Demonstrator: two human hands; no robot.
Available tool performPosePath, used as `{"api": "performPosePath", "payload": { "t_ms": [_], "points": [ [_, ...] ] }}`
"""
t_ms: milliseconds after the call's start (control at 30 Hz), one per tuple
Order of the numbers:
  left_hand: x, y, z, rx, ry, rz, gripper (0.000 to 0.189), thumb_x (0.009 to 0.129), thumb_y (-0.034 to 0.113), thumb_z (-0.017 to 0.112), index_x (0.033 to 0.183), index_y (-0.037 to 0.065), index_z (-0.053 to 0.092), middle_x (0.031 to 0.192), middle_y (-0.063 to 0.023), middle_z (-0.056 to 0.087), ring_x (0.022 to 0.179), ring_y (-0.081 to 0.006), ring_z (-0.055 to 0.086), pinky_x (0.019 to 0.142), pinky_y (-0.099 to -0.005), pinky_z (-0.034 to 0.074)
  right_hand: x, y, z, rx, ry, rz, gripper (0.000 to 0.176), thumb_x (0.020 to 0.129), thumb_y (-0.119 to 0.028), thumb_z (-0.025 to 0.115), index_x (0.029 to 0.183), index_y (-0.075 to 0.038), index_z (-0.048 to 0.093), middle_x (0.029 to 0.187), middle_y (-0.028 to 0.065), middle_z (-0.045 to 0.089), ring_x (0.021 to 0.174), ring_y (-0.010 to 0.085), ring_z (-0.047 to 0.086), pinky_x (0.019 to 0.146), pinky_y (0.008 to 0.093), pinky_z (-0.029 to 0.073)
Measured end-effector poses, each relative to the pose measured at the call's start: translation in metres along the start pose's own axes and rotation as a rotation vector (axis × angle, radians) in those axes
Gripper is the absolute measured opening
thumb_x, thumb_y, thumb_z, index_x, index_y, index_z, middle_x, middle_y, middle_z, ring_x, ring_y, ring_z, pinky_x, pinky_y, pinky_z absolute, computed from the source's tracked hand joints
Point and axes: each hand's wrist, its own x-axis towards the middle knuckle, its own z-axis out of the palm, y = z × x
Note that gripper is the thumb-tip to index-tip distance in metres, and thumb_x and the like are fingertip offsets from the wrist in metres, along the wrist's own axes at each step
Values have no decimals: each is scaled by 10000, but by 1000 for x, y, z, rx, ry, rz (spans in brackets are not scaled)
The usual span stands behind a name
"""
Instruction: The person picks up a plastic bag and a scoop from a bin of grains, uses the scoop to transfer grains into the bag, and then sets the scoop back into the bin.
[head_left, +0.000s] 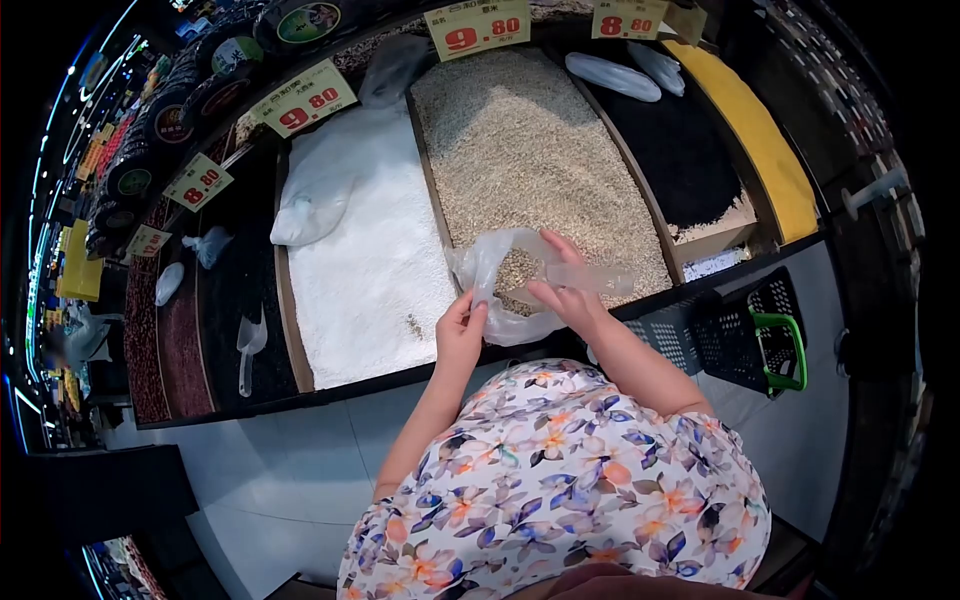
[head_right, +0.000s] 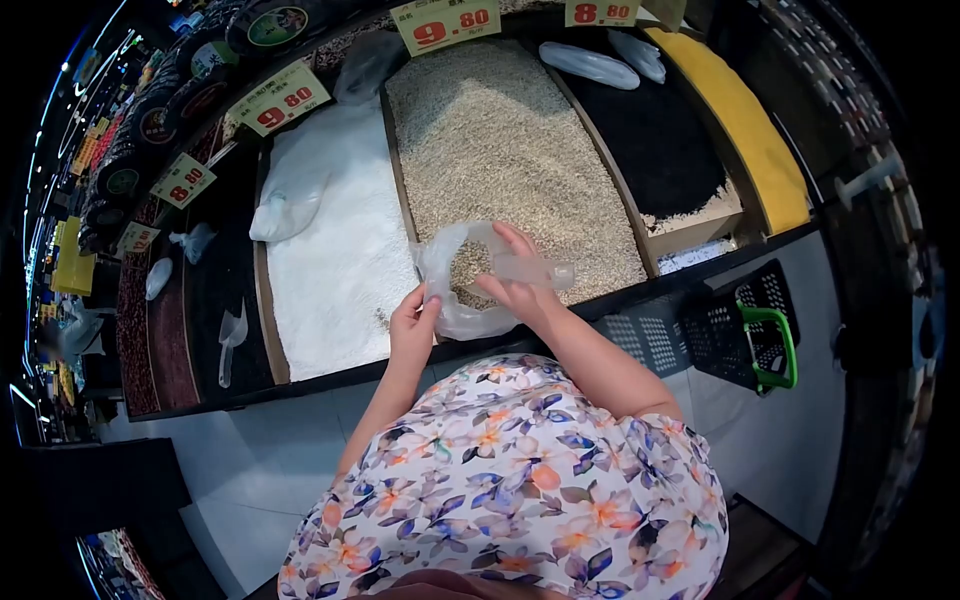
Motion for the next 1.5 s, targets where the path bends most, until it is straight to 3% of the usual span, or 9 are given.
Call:
{"api": "performPosePath", "payload": {
  "t_ms": [33, 167, 367, 433, 533, 733, 833, 1033, 1500],
  "points": [
    [-1, 1, -2, -2, -4, -2, 299, 870, 70, 528, 1151, -30, 539, 923, -47, 619, 773, -65, 553, 677, -203, 446, 2, -7, -1, -42, -4, -86, 716, 663, -177, 712, 1273, -35, 366, 1272, 192, 401, 1176, 345, 397, 980, 403, 343],
    [1, -2, -10, -4, 11, -45, 302, 878, 81, 516, 1157, -33, 530, 961, -57, 614, 800, -79, 561, 696, -220, 458, 0, -15, -12, -92, -43, -99, 716, 662, -187, 710, 1270, -26, 368, 1279, 190, 395, 1180, 351, 393, 993, 410, 331],
    [2, -1, -13, -20, -15, -27, 306, 879, 77, 505, 1167, -28, 523, 987, -62, 612, 832, -92, 568, 723, -234, 461, -32, 1, -51, 96, 7, 99, 716, 693, -213, 673, 1305, -36, 347, 1280, 167, 404, 1172, 315, 415, 968, 390, 353],
    [4, 1, -13, -36, -33, -34, 306, 880, 77, 506, 1166, -29, 523, 986, -62, 613, 835, -93, 569, 730, -234, 458, -41, -7, -66, 405, 137, 289, 690, 718, -200, 603, 1323, -23, 323, 1283, 152, 404, 1156, 263, 431, 883, 347, 426],
    [7, -2, -14, -67, -61, -52, 318, 879, 74, 508, 1176, -38, 509, 1011, -68, 606, 865, -101, 566, 765, -237, 450, -53, -1, -89, 599, 327, 445, 640, 756, -153, 589, 1326, -36, 324, 1278, 152, 402, 1143, 245, 438, 927, 356, 392],
    [7, -1, -10, -111, -72, -12, 337, 881, 49, 504, 1198, -61, 467, 1029, -82, 584, 889, -94, 551, 774, -224, 438, -70, 38, -101, 525, 628, 529, 612, 807, -156, 568, 1345, -49, 297, 1275, 151, 405, 1139, 233, 437, 919, 348, 399],
    [7, -5, -11, -40, -54, -10, 356, 875, 34, 505, 1211, -66, 446, 1044, -95, 578, 901, -103, 553, 781, -227, 439, -81, 73, -90, 450, 625, 579, 620, 795, -157, 587, 1343, -84, 306, 1283, 136, 389, 1129, 240, 451, 810, 338, 475],
    [11, -1, -9, -70, -81, -91, 373, 866, 26, 513, 1217, -70, 433, 1050, -104, 571, 912, -113, 555, 797, -231, 439, -67, 85, -61, 573, 625, 630, 640, 786, -156, 609, 1342, -89, 300, 1280, 150, 386, 1134, 244, 447, 830, 357, 471],
    [12, 7, -5, -4, -9, 25, 438, 862, 4, 498, 1280, -43, 375, 1098, -108, 542, 928, -99, 540, 787, -202, 426, -5, 91, -29, 857, 655, 648, 582, 808, -121, 532, 1335, -89, 287, 1299, 130, 372, 1126, 255, 456, 815, 406, 480]
  ]
}}
